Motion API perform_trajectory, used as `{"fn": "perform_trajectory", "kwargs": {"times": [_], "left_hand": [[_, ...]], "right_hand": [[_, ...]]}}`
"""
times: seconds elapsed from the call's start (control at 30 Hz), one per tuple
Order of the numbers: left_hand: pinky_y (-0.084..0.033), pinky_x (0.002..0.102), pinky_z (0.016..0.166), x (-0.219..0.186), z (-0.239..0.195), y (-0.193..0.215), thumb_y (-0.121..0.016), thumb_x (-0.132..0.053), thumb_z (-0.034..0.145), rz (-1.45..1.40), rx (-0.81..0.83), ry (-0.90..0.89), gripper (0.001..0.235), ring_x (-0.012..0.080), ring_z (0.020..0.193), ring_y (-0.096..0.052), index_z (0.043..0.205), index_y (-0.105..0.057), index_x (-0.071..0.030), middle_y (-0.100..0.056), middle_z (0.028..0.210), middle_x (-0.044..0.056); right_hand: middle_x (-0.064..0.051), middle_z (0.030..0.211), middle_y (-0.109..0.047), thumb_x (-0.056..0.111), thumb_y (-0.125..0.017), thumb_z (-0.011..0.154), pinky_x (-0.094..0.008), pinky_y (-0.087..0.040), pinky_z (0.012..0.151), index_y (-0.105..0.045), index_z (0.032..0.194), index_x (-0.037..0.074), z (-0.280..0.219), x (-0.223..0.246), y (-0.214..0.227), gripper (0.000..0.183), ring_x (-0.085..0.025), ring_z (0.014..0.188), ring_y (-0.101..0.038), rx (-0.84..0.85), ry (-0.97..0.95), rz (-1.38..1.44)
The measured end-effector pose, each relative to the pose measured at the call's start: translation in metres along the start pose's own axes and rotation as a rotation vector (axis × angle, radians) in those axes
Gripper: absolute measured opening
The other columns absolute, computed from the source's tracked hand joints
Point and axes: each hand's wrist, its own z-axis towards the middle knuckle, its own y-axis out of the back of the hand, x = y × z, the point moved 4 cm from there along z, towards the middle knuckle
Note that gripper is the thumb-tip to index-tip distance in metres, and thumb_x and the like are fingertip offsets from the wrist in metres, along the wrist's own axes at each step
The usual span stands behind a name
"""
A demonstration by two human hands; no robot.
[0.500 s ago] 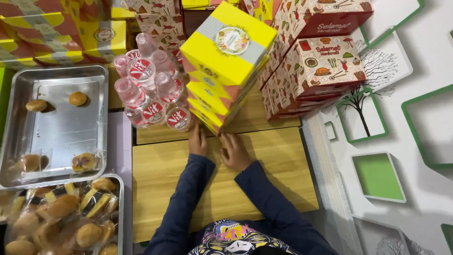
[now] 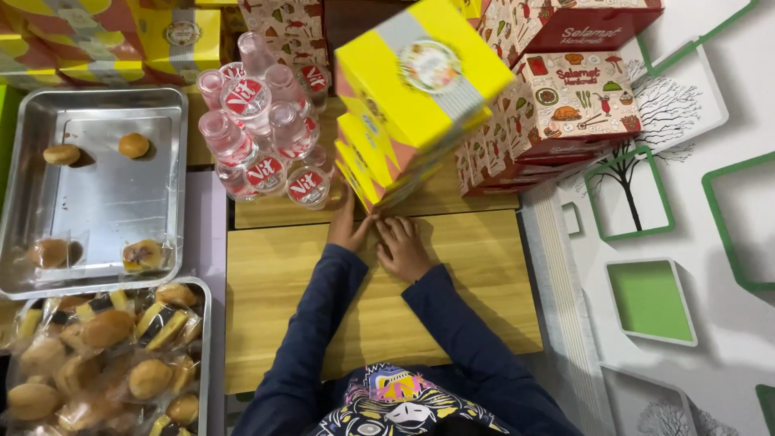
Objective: Packing small pastries into individual yellow cardboard boxes.
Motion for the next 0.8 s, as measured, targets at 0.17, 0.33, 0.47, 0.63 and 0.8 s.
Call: {"fn": "perform_trajectory", "kwargs": {"times": [0.17,0.33,0.47,0.63,0.8], "left_hand": [[-0.039,0.046,0.117,0.023,-0.003,0.004,-0.065,-0.012,0.099,-0.274,0.000,0.027,0.065,0.0343,0.141,-0.044,0.157,-0.038,-0.004,-0.045,0.155,0.021],[-0.045,0.043,0.114,0.022,-0.004,0.004,-0.064,-0.010,0.100,-0.283,-0.081,0.028,0.055,0.0313,0.135,-0.053,0.153,-0.047,-0.005,-0.056,0.146,0.018],[-0.049,0.041,0.110,0.041,-0.005,-0.007,-0.065,-0.013,0.101,-0.172,-0.158,0.002,0.052,0.0305,0.130,-0.058,0.151,-0.051,-0.007,-0.061,0.141,0.017],[-0.050,0.040,0.109,0.040,-0.003,-0.008,-0.065,-0.014,0.101,-0.142,-0.209,-0.034,0.052,0.0291,0.129,-0.059,0.151,-0.052,-0.009,-0.062,0.142,0.016],[-0.051,0.040,0.108,0.028,-0.009,-0.004,-0.063,-0.017,0.102,-0.282,-0.181,0.016,0.055,0.0300,0.132,-0.056,0.154,-0.047,-0.009,-0.058,0.146,0.015]], "right_hand": [[-0.013,0.125,-0.052,0.020,-0.052,0.097,-0.050,-0.033,0.105,-0.042,0.157,0.015,0.009,0.010,0.009,0.060,-0.033,0.124,-0.044,0.068,0.017,0.060],[-0.012,0.127,-0.053,0.020,-0.048,0.100,-0.050,-0.032,0.108,-0.042,0.157,0.018,0.012,0.012,0.012,0.058,-0.032,0.127,-0.044,0.098,-0.010,0.135],[-0.012,0.136,-0.052,0.018,-0.051,0.098,-0.052,-0.030,0.111,-0.045,0.156,0.017,0.009,0.007,0.010,0.058,-0.033,0.135,-0.040,0.011,-0.039,0.086],[-0.014,0.140,-0.052,0.016,-0.050,0.101,-0.055,-0.032,0.110,-0.060,0.139,0.010,0.006,0.005,0.016,0.041,-0.036,0.140,-0.038,-0.099,-0.094,0.013],[-0.011,0.140,-0.049,0.012,-0.054,0.096,-0.060,-0.026,0.113,-0.066,0.126,0.014,0.000,-0.005,0.025,0.032,-0.038,0.139,-0.036,-0.223,-0.252,0.148]]}}
